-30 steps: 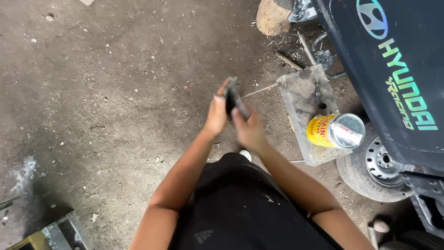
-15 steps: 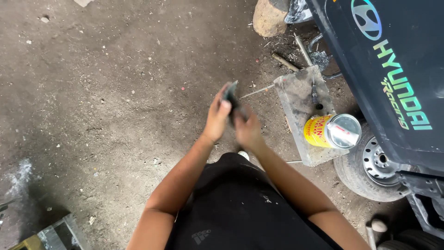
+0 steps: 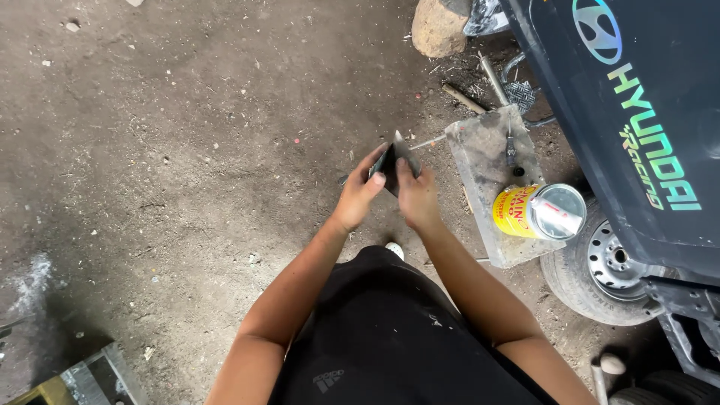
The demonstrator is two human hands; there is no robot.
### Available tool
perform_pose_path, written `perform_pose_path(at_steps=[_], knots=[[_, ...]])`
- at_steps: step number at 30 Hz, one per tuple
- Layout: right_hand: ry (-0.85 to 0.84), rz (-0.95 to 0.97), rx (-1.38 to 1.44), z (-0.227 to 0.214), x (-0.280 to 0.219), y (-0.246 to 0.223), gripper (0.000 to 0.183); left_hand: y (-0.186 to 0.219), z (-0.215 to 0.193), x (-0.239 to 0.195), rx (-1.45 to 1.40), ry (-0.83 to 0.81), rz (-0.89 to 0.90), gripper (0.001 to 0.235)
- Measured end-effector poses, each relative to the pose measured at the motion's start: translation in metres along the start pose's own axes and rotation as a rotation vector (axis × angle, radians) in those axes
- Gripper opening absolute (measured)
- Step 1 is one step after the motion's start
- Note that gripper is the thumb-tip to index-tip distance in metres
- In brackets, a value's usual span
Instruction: The person applies a white body filler to a vehicle's fender using a metal scraper. They spread the material over the surface and then clean the excess filler from the tool by scraping it against a can.
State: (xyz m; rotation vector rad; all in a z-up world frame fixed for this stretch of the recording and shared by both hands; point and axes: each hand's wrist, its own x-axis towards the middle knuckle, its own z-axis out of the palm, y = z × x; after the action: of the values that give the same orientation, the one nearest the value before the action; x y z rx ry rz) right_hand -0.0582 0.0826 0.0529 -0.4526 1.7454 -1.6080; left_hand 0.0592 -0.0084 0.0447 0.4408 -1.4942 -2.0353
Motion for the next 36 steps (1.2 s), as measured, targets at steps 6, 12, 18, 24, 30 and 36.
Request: perform_pose_path(at_steps=[6, 12, 18, 24, 30, 36], knots=[[-0.073, -0.097, -0.013, 0.005, -0.020, 0.013, 0.038, -0.014, -0.003, 0.005, -0.046, 0.077, -0.094, 0.091], [-0.050, -0.053, 0.051, -0.006, 0.003, 0.029, 0.036, -0.012, 0.005, -0.002, 0.064, 0.016, -0.026, 0.091], [-0.138, -0.179, -0.147, 0.014, -0.042, -0.026, 0.034, -0.009, -0.005, 0.010, 0.030, 0.120, -0.071, 0.094], [-0.014, -0.059, -0.159, 0.009, -0.009, -0.004, 0.037, -0.009, -0.001, 0.004, 0.113, 0.019, 0.001, 0.096], [-0.115, -0.138, -0.317, 0.007, -0.026, -0.006, 0.043, -0.005, -0.010, 0.012, 0.008, 0.115, -0.009, 0.091], [0.105, -0.153, -0.287, -0.027, 0.031, -0.035, 0.039, 0.012, -0.026, 0.001, -0.123, 0.085, -0.350, 0.077]])
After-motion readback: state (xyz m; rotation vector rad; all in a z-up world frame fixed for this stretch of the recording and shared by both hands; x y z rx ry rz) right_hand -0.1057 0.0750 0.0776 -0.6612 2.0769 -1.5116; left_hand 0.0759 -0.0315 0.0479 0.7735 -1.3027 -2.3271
